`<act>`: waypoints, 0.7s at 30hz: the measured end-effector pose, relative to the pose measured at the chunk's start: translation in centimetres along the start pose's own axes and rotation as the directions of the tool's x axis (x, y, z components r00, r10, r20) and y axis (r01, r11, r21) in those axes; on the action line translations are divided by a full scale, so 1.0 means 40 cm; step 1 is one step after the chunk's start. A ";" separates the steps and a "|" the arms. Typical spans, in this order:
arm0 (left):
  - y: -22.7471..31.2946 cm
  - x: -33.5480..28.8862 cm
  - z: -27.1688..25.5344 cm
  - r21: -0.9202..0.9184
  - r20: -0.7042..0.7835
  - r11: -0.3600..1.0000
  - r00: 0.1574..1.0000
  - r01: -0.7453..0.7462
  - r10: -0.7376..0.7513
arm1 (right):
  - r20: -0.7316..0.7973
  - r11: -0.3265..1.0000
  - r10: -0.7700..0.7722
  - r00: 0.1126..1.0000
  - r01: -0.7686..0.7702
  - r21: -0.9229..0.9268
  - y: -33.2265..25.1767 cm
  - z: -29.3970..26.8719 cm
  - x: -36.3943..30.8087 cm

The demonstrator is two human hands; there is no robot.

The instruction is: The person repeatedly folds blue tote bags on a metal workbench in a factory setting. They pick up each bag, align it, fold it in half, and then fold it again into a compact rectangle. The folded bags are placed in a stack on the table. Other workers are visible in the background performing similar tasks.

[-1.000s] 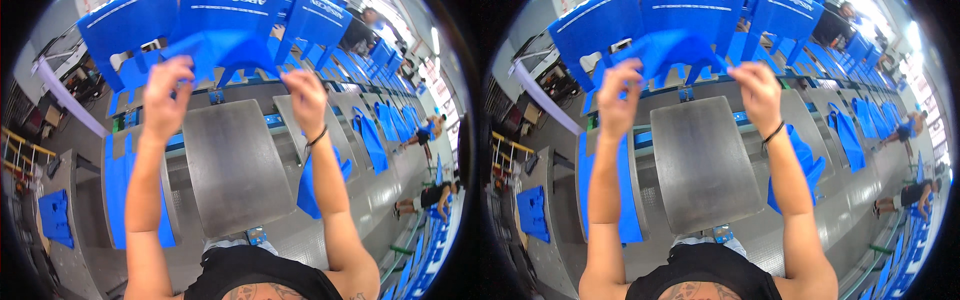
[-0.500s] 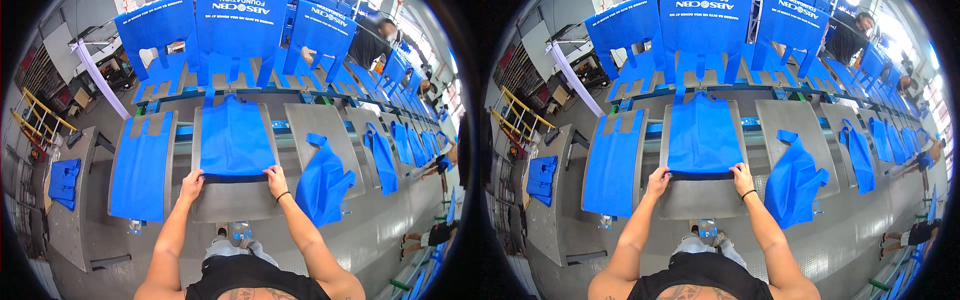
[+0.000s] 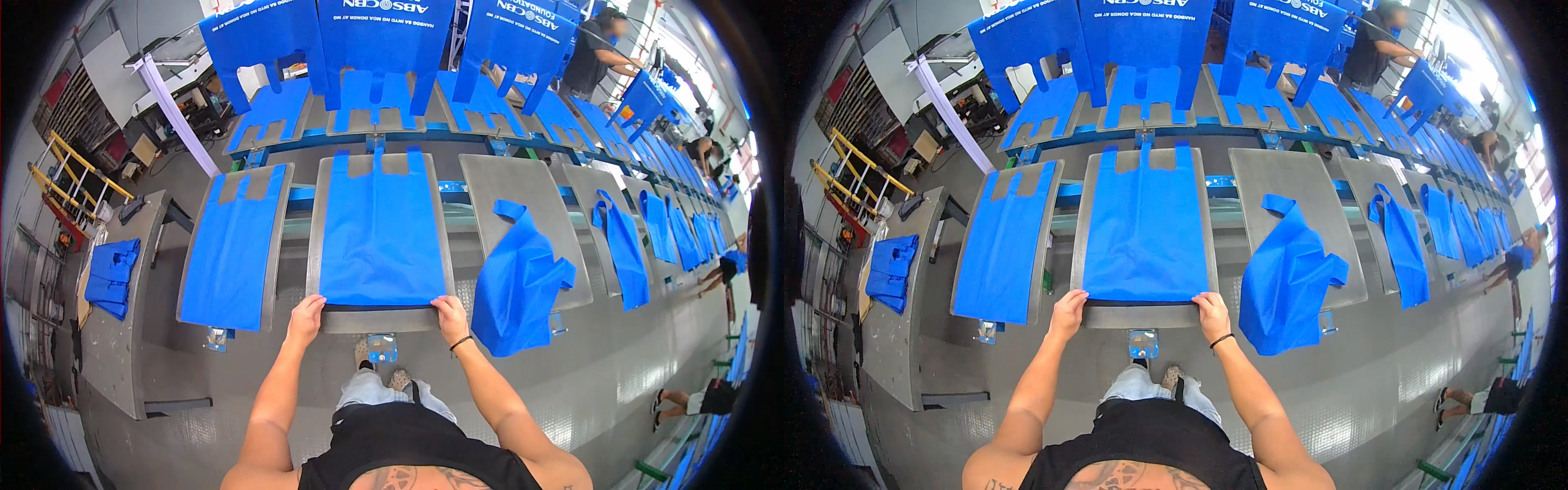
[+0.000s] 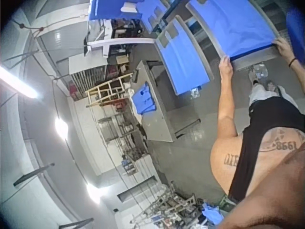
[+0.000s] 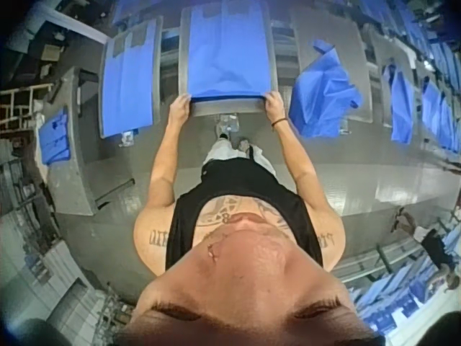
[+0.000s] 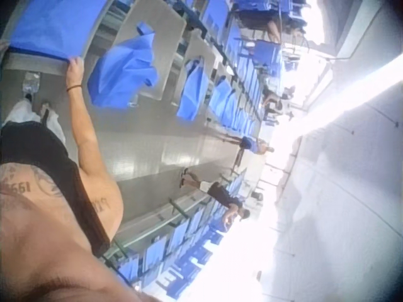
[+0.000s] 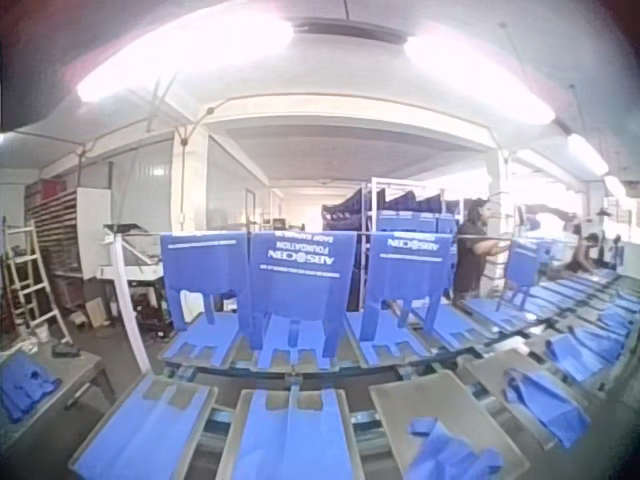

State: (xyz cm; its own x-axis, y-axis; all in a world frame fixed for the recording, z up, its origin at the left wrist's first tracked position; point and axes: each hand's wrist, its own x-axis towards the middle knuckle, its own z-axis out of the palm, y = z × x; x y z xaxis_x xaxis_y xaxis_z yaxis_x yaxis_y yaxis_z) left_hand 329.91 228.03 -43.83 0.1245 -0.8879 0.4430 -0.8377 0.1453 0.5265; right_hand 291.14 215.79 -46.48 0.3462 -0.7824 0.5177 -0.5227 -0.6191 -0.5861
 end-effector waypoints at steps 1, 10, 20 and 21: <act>0.002 -0.003 -0.002 -0.002 0.006 1.000 1.000 -0.016 0.016 | -0.006 1.000 -0.002 1.000 0.002 -0.017 0.000 -0.004 -0.003; 0.001 -0.067 -0.021 0.074 0.016 0.995 0.997 -0.070 0.069 | -0.027 0.999 -0.024 0.999 0.024 -0.026 -0.014 -0.010 -0.041; 0.007 -0.095 -0.039 0.131 0.037 0.986 0.995 -0.099 0.095 | 0.025 0.998 -0.057 0.998 0.058 -0.020 -0.034 -0.026 -0.073; 0.008 -0.098 -0.041 0.137 0.047 0.985 0.994 -0.104 0.098 | 0.021 0.998 -0.056 0.998 0.056 -0.015 -0.036 -0.025 -0.075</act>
State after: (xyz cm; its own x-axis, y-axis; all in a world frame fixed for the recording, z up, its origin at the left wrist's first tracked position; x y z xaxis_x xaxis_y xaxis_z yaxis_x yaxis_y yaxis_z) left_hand 330.03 232.25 -44.22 0.0167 -0.8889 0.4578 -0.9112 0.1750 0.3730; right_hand 290.07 219.09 -46.58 0.3912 -0.7478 0.5365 -0.5140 -0.6611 -0.5466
